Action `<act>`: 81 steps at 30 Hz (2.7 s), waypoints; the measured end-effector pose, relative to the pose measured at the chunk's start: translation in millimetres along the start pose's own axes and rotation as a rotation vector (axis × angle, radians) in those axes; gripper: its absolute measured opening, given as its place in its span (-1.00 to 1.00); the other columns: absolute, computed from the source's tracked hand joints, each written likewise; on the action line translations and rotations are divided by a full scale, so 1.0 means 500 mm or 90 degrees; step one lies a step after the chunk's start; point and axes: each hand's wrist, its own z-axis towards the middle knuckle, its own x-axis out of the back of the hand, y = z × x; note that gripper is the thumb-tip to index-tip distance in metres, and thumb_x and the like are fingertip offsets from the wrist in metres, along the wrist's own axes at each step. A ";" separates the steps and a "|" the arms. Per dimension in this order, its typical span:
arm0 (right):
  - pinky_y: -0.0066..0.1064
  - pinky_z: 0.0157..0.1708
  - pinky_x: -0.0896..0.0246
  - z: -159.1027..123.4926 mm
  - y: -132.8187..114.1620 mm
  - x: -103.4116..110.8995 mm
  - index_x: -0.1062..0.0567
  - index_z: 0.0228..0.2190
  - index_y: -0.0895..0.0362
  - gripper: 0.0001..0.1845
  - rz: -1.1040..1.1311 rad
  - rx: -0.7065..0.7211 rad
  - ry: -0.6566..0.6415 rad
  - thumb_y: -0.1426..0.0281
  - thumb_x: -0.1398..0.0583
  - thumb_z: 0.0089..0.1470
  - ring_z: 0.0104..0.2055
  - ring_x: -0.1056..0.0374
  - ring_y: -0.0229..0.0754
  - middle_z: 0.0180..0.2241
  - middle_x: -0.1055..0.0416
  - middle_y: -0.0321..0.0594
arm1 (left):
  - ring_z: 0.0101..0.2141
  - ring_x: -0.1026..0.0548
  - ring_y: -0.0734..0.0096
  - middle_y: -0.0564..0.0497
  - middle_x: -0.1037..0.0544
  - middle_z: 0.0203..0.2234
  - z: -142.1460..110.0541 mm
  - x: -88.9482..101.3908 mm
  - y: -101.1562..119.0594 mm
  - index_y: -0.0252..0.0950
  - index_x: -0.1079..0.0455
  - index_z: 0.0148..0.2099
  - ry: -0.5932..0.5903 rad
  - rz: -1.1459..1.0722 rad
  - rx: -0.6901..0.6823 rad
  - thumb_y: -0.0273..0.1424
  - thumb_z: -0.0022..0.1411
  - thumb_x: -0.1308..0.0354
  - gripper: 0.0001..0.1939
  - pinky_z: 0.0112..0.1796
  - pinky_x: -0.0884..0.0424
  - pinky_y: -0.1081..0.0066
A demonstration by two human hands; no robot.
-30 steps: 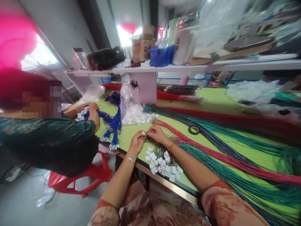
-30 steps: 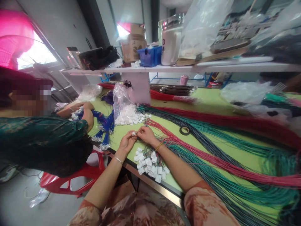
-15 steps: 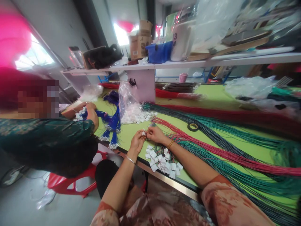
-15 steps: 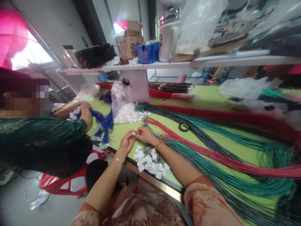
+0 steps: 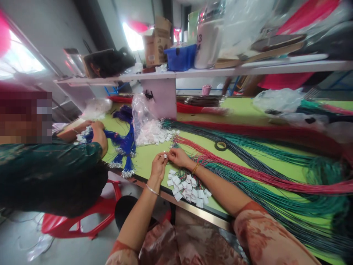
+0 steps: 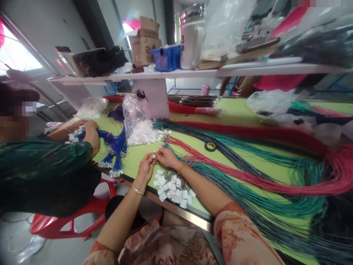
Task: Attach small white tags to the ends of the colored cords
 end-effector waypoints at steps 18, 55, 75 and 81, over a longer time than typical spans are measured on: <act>-0.52 -0.42 0.01 0.014 0.040 0.049 -0.46 -0.45 0.21 -0.76 -0.028 -0.006 -0.017 0.38 -0.07 0.15 -0.44 -0.22 -0.31 -0.46 -0.42 -0.25 | -0.25 -0.52 0.42 -0.02 -0.51 -0.36 -0.003 -0.011 0.005 -0.30 -0.36 -0.29 -0.031 0.016 0.032 -0.44 0.03 -0.23 -0.84 -0.06 -0.39 0.27; -0.51 -0.55 0.16 -0.001 0.033 0.078 -0.20 -0.63 0.14 -0.69 0.185 -0.063 0.048 0.22 -0.05 0.01 -0.54 0.00 -0.38 -0.62 -0.10 -0.39 | -0.34 -0.48 0.50 -0.06 -0.57 -0.30 0.078 -0.050 0.006 -0.35 -0.44 -0.29 -0.169 -0.127 0.141 -0.48 0.04 -0.30 -0.86 -0.26 -0.37 0.49; -0.46 -0.51 0.19 0.001 0.041 0.048 -0.26 -0.62 0.15 -0.73 -0.023 -0.060 0.081 0.34 -0.09 0.07 -0.56 -0.01 -0.33 -0.63 -0.19 -0.34 | -0.43 -0.44 0.51 0.02 -0.53 -0.45 0.060 -0.069 -0.014 -0.34 -0.41 -0.36 -0.067 0.008 0.056 -0.38 -0.15 -0.37 -0.73 -0.31 -0.35 0.44; -0.49 -0.47 0.07 -0.002 0.033 0.066 -0.38 -0.51 0.19 -0.74 -0.013 -0.013 0.032 0.35 -0.04 0.14 -0.49 -0.16 -0.30 -0.52 -0.37 -0.25 | -0.36 -0.48 0.48 -0.02 -0.55 -0.38 0.068 -0.064 -0.007 -0.35 -0.41 -0.37 -0.051 -0.006 0.057 -0.38 -0.12 -0.35 -0.75 -0.22 -0.38 0.41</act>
